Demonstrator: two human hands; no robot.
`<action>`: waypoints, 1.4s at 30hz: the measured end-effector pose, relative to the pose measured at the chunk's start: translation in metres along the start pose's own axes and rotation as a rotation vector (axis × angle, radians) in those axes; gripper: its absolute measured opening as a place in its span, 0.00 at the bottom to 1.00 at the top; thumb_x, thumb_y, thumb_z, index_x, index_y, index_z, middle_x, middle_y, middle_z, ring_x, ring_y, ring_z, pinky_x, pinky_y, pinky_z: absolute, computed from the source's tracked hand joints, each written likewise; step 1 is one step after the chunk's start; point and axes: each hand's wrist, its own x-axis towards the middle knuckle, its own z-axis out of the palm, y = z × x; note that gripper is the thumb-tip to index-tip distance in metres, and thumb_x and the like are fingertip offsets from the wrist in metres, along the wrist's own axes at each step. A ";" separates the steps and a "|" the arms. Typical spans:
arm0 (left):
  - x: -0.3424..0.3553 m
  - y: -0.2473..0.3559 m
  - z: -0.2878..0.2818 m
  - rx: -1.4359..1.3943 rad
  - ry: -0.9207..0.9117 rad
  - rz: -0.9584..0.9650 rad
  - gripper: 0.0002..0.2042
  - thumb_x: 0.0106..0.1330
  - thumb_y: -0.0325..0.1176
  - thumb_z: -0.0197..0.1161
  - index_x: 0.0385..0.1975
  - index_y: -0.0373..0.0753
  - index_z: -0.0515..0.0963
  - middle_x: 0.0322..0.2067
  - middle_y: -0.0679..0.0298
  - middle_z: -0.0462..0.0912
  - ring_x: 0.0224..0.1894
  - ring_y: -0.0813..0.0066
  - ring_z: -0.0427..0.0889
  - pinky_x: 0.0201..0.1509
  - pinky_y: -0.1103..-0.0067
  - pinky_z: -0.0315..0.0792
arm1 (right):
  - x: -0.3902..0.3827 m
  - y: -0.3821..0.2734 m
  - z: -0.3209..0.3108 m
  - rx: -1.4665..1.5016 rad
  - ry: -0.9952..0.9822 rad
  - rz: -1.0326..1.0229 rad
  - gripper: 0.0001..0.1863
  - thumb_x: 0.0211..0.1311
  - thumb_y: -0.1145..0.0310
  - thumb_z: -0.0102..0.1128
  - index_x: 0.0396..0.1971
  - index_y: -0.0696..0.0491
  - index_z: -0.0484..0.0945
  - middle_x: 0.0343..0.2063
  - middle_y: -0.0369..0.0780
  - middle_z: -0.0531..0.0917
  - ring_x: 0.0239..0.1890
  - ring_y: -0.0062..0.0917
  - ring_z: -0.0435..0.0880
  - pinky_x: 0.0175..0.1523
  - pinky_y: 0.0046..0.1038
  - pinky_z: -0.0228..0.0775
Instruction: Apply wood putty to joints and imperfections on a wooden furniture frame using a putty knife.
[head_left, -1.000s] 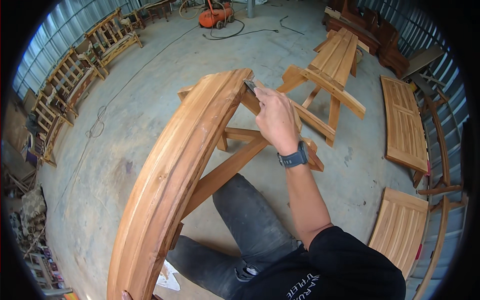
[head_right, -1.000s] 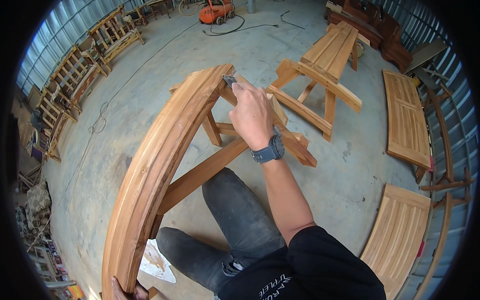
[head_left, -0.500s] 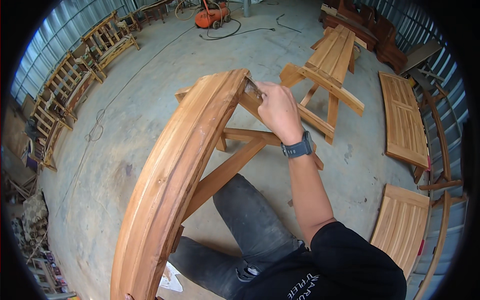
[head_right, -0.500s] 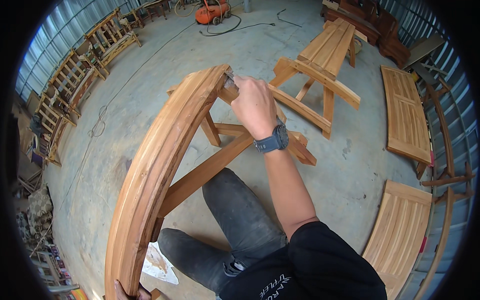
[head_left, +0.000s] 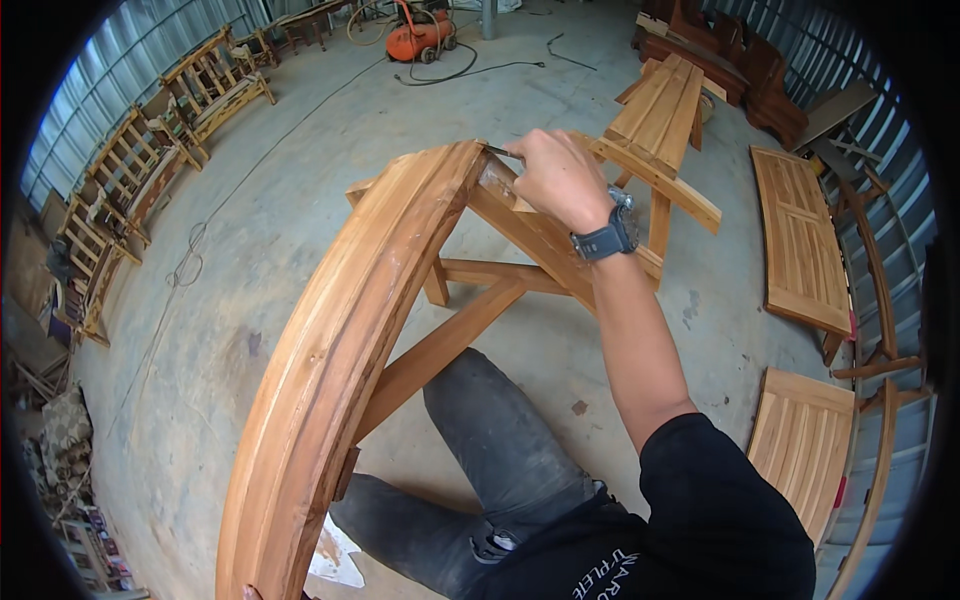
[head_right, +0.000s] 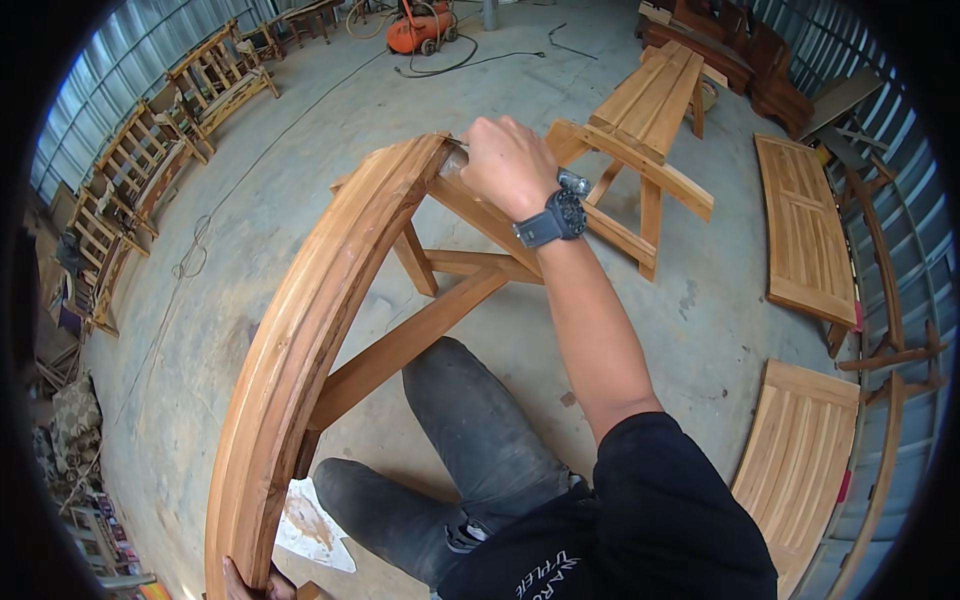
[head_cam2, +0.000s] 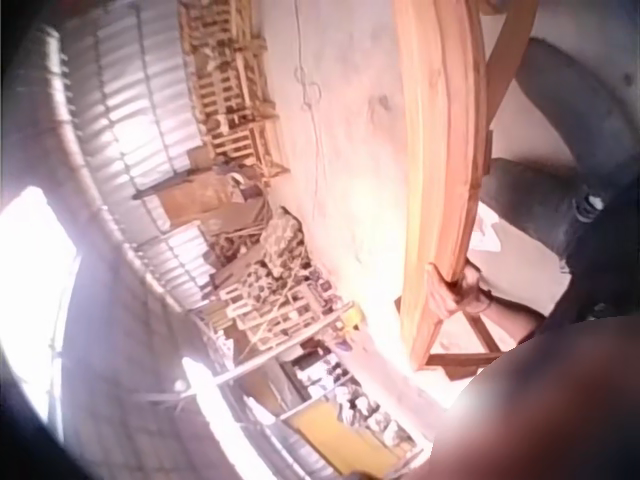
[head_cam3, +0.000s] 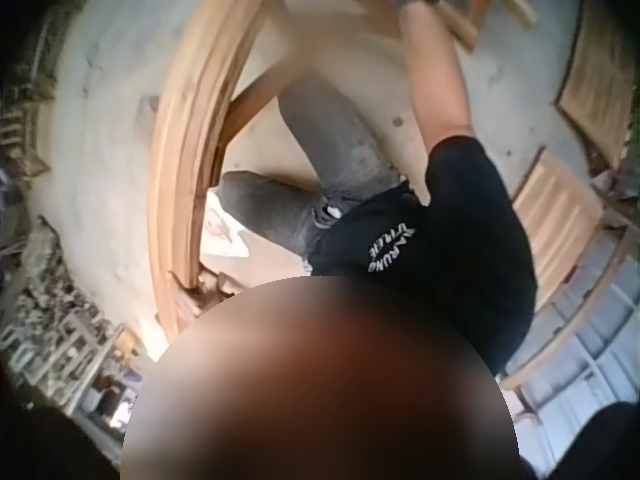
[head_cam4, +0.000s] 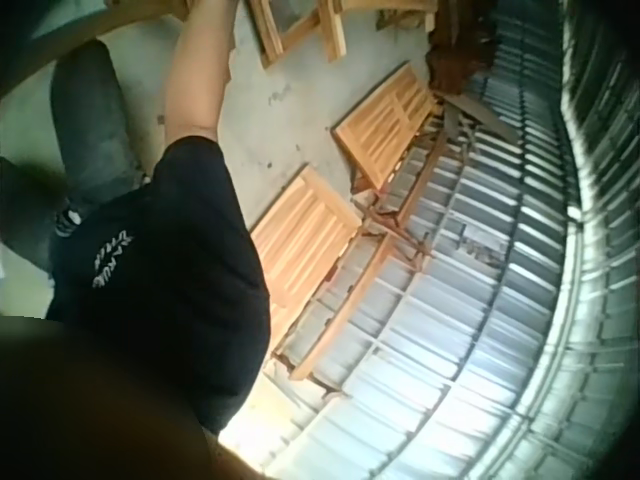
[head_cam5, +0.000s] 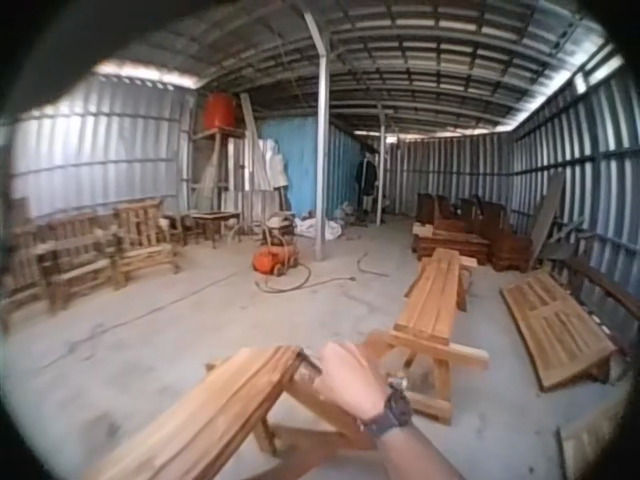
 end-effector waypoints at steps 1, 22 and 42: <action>0.001 0.001 -0.001 -0.022 0.020 0.009 0.50 0.56 0.86 0.40 0.33 0.40 0.91 0.12 0.70 0.78 0.08 0.77 0.66 0.13 0.79 0.61 | -0.001 -0.003 0.003 -0.033 -0.007 -0.015 0.30 0.45 0.84 0.51 0.52 0.54 0.84 0.39 0.59 0.82 0.44 0.51 0.83 0.51 0.43 0.76; 0.013 0.000 0.014 -0.002 -0.021 -0.029 0.26 0.61 0.62 0.67 0.30 0.42 0.91 0.12 0.70 0.79 0.09 0.77 0.68 0.14 0.78 0.61 | -0.042 0.063 -0.009 0.431 0.037 -0.231 0.21 0.70 0.69 0.54 0.60 0.60 0.77 0.31 0.35 0.81 0.32 0.22 0.78 0.41 0.26 0.71; 0.021 0.022 0.014 -0.123 -0.171 -0.232 0.17 0.56 0.46 0.78 0.35 0.37 0.90 0.27 0.57 0.89 0.25 0.61 0.86 0.29 0.70 0.79 | 0.104 0.048 -0.002 -0.525 -0.263 -0.955 0.06 0.55 0.71 0.71 0.29 0.41 0.89 0.24 0.29 0.79 0.39 0.26 0.82 0.76 0.55 0.45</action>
